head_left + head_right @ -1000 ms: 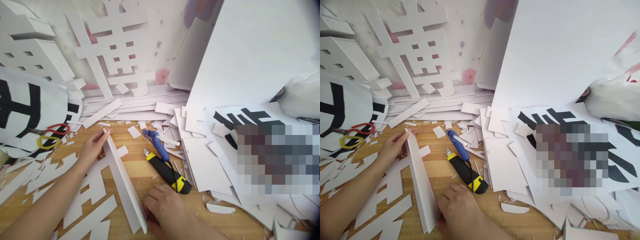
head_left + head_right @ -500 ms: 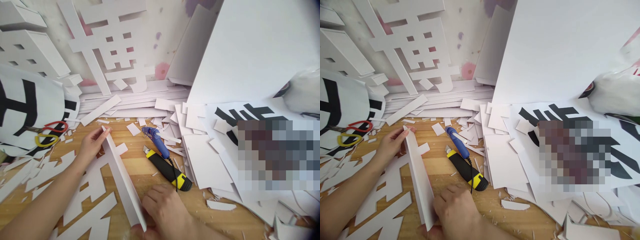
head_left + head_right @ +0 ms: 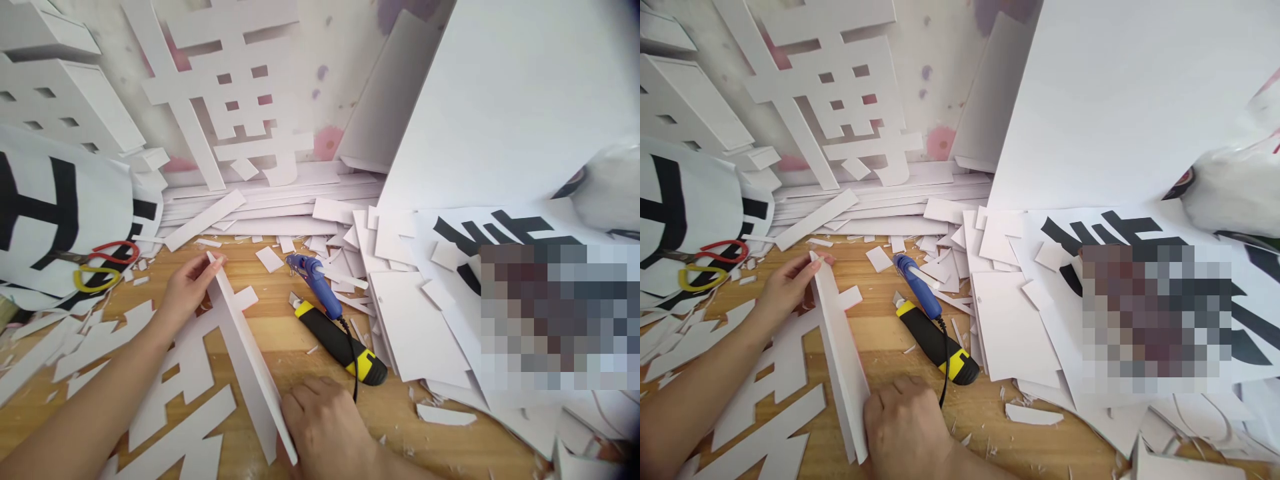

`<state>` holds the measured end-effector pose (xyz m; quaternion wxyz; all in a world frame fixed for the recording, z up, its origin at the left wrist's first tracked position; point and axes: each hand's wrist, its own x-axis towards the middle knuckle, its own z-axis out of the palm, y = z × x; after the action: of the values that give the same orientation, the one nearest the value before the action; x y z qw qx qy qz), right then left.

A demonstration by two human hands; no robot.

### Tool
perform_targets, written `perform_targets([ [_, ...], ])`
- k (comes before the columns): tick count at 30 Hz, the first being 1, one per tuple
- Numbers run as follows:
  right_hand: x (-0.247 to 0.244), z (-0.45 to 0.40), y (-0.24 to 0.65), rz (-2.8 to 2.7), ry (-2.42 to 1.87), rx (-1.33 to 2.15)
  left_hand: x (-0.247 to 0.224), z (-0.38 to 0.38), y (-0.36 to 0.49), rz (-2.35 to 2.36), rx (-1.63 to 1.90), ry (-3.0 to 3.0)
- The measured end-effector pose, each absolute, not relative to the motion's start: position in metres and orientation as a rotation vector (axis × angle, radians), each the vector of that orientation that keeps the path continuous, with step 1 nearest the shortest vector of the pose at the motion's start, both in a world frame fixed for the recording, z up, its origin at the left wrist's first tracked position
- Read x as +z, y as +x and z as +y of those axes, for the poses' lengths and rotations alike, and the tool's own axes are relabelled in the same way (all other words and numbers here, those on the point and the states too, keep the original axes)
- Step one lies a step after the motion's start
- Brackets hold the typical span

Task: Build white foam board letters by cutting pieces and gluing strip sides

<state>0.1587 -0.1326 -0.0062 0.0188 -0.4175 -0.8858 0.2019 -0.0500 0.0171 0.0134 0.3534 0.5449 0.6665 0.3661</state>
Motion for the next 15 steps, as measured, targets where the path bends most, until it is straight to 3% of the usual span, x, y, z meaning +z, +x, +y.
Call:
perform_targets([
  [15, -0.006, -0.1359, 0.1547, -2.695, -1.374, 0.597, 0.012, 0.0171, -0.0478, 1.739, 0.958, 1.42],
])
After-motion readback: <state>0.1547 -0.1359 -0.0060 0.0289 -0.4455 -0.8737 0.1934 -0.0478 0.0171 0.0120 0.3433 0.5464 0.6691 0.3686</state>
